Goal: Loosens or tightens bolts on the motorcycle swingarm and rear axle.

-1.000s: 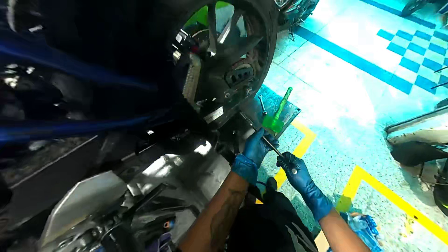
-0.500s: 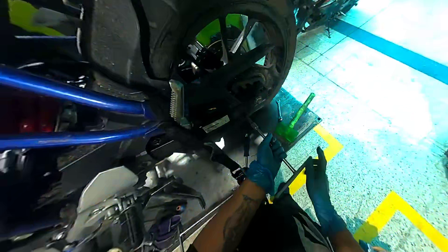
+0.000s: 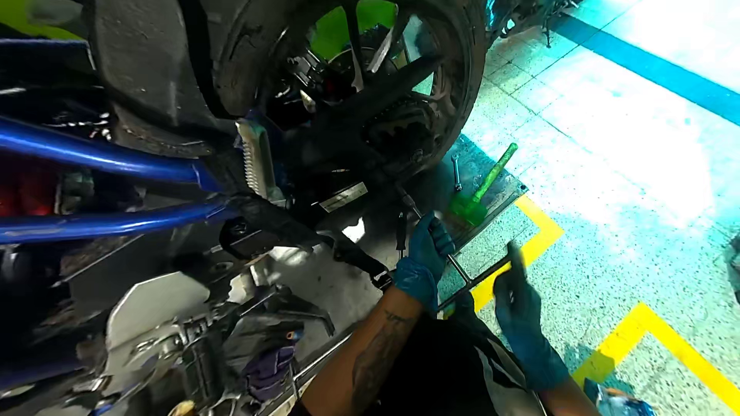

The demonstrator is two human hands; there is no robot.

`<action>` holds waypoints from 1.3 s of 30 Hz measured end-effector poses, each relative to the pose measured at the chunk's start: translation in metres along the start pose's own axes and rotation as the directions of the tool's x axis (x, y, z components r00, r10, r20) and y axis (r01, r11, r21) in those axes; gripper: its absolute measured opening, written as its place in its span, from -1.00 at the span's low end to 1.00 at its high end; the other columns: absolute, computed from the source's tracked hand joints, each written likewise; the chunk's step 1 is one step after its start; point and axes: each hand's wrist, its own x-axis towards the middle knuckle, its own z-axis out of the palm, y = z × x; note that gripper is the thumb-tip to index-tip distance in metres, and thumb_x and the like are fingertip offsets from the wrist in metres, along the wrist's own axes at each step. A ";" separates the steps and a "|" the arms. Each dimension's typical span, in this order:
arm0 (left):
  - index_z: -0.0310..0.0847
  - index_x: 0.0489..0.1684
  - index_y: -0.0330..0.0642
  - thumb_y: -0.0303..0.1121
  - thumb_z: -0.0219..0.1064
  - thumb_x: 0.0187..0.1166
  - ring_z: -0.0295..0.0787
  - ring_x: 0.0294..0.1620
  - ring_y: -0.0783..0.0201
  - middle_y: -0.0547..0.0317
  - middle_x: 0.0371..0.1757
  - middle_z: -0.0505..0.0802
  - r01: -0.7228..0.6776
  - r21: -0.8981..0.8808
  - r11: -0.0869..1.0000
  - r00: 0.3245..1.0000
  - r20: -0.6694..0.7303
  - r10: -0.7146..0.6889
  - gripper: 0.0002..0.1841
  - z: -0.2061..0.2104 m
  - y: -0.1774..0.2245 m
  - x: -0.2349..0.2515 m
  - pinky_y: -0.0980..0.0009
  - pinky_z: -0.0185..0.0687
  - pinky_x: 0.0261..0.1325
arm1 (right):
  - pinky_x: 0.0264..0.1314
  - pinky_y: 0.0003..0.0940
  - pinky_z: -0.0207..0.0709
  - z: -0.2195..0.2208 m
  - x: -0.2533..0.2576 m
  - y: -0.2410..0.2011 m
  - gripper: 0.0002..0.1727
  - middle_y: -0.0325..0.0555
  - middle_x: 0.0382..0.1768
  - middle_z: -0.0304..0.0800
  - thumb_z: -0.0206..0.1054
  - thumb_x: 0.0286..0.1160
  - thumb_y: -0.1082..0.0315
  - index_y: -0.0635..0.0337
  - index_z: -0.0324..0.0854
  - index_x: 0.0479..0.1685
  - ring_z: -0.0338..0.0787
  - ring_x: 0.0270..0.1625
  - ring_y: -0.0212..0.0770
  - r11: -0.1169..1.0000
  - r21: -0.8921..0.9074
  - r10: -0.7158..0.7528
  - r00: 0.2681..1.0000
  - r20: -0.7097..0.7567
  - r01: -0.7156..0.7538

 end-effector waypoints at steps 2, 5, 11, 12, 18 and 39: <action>0.24 -0.67 0.10 -0.11 -0.18 0.87 0.17 -0.87 0.52 0.46 -0.82 0.31 0.000 -0.010 1.000 0.999 0.037 0.000 -0.52 0.004 0.005 -0.001 0.64 0.12 -0.78 | -0.33 0.14 0.69 0.015 -0.011 0.009 -0.61 0.06 -0.45 0.83 0.16 0.62 0.29 0.28 0.76 0.23 0.85 -0.40 0.10 0.997 0.046 0.061 0.994 0.087 -0.066; 0.24 -0.65 0.11 -0.12 -0.20 0.88 0.16 -0.91 0.53 0.48 -0.86 0.30 -0.008 -0.016 1.000 1.000 -0.025 0.008 -0.53 0.011 0.005 0.008 0.64 0.10 -0.80 | -0.27 -0.05 0.71 0.011 -0.020 -0.017 -0.65 -0.05 -0.37 0.88 0.14 0.54 0.25 0.18 0.85 -0.07 0.87 -0.31 -0.03 0.985 0.069 -0.164 0.984 0.062 0.160; 0.19 -0.72 0.14 -0.12 -0.19 0.86 0.12 -0.91 0.54 0.49 -0.86 0.29 -0.020 -0.028 0.999 1.000 0.000 0.020 -0.50 0.011 0.009 0.012 0.64 0.05 -0.80 | -0.18 0.02 0.73 0.014 -0.014 -0.002 -0.68 -0.01 -0.33 0.92 0.19 0.56 0.35 0.19 0.85 0.06 0.89 -0.29 -0.03 0.979 0.204 -0.010 0.993 0.114 -0.014; 0.18 -0.70 0.15 -0.11 -0.21 0.87 0.12 -0.90 0.54 0.50 -0.86 0.29 -0.036 0.004 0.999 0.999 -0.007 0.036 -0.50 0.011 0.009 0.014 0.63 0.05 -0.78 | -0.18 -0.10 0.74 0.012 -0.015 -0.015 -0.66 -0.08 -0.33 0.94 0.16 0.51 0.32 0.20 0.86 -0.02 0.91 -0.28 -0.10 0.979 0.188 -0.095 0.993 0.070 0.080; 0.15 -0.72 0.14 -0.13 -0.20 0.87 0.07 -0.93 0.55 0.50 -0.87 0.24 -0.018 -0.038 0.999 1.000 -0.015 0.017 -0.50 0.012 0.016 0.010 0.64 0.00 -0.82 | -0.08 0.06 0.70 0.011 -0.007 -0.002 -0.64 0.01 -0.26 0.91 0.17 0.63 0.39 0.14 0.80 0.24 0.87 -0.26 -0.05 0.931 0.229 0.244 0.951 0.189 -0.284; 0.14 -0.71 0.14 -0.11 -0.18 0.88 0.03 -0.91 0.52 0.49 -0.87 0.20 -0.045 -0.001 0.999 0.998 -0.033 0.045 -0.51 0.010 0.025 0.020 0.61 -0.04 -0.80 | -0.53 -0.28 0.73 0.009 0.040 -0.048 -0.20 0.06 -0.49 0.84 -0.48 0.91 -0.03 0.39 0.58 -0.27 0.80 -0.58 -0.15 0.189 0.843 0.599 0.740 0.307 -0.503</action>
